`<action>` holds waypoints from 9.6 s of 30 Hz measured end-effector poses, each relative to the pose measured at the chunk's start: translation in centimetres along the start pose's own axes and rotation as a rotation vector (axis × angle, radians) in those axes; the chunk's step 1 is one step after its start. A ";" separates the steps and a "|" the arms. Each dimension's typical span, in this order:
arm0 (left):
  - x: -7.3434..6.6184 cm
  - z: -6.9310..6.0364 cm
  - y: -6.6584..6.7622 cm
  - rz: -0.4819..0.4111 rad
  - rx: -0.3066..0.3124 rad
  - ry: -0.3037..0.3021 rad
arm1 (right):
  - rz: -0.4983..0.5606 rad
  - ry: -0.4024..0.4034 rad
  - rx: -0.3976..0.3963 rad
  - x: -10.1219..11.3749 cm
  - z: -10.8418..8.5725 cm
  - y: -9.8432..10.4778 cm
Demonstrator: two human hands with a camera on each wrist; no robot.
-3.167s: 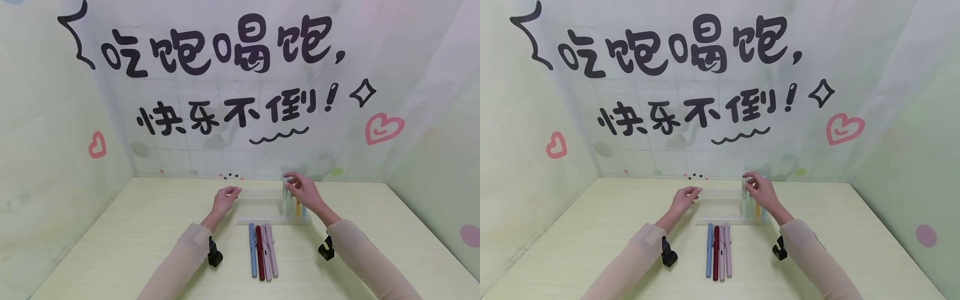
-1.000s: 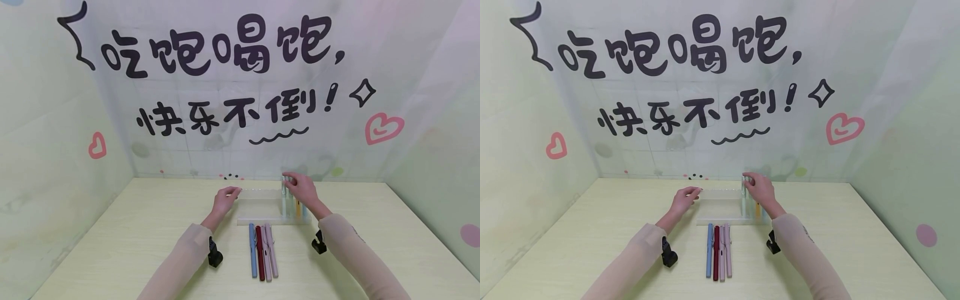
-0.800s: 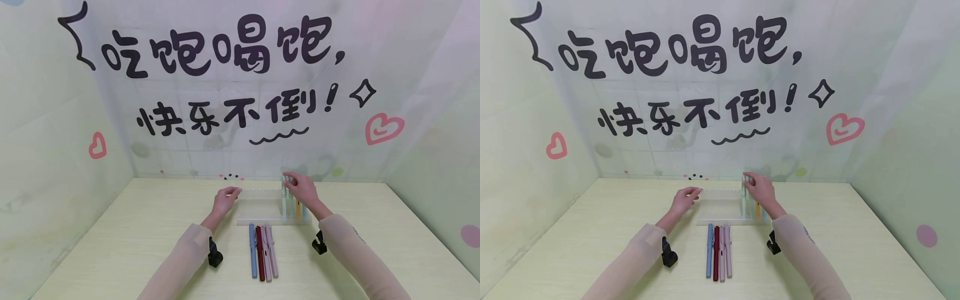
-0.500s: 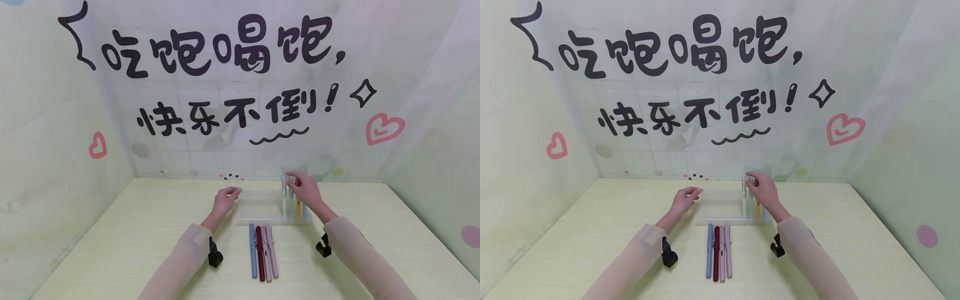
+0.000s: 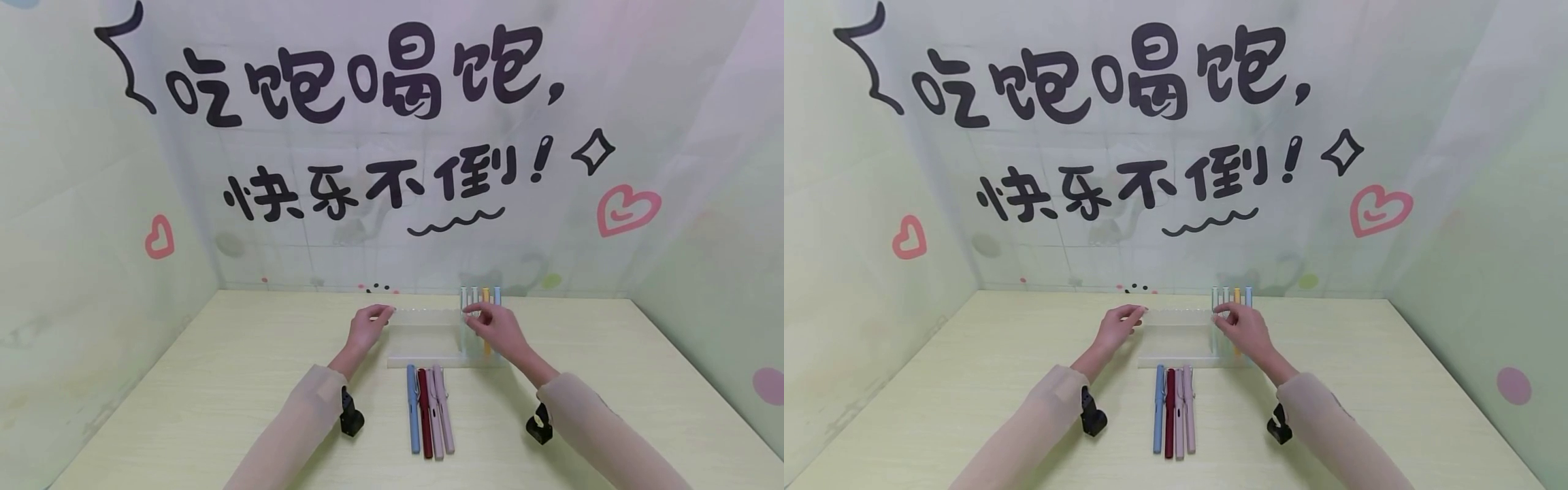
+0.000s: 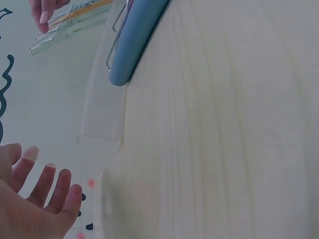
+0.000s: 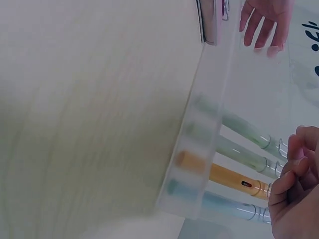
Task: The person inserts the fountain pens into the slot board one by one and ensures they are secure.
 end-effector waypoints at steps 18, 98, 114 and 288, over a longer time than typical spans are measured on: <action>0.2 0.1 -0.1 -0.005 0.001 0.008 | 0.048 -0.022 0.280 0.1 -3.3 -5.1; 0.2 0.0 -0.1 -0.029 0.019 -0.006 | -0.208 0.034 0.400 0.8 -4.4 -6.4; 0.3 0.0 -0.1 -0.018 0.022 -0.015 | -0.001 -0.060 0.346 0.1 -4.3 -5.8; 0.4 0.2 -0.2 -0.012 0.018 0.021 | -0.047 -0.081 -0.087 1.7 4.0 -0.6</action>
Point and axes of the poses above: each hand's wrist, its own z-axis towards the middle knuckle, its own y-axis out of the back of the hand, x = y × z, the point moved 6 cm from there along z, towards the middle knuckle, and after that the axes turned 11 degrees about z, right-handed, at the moved point
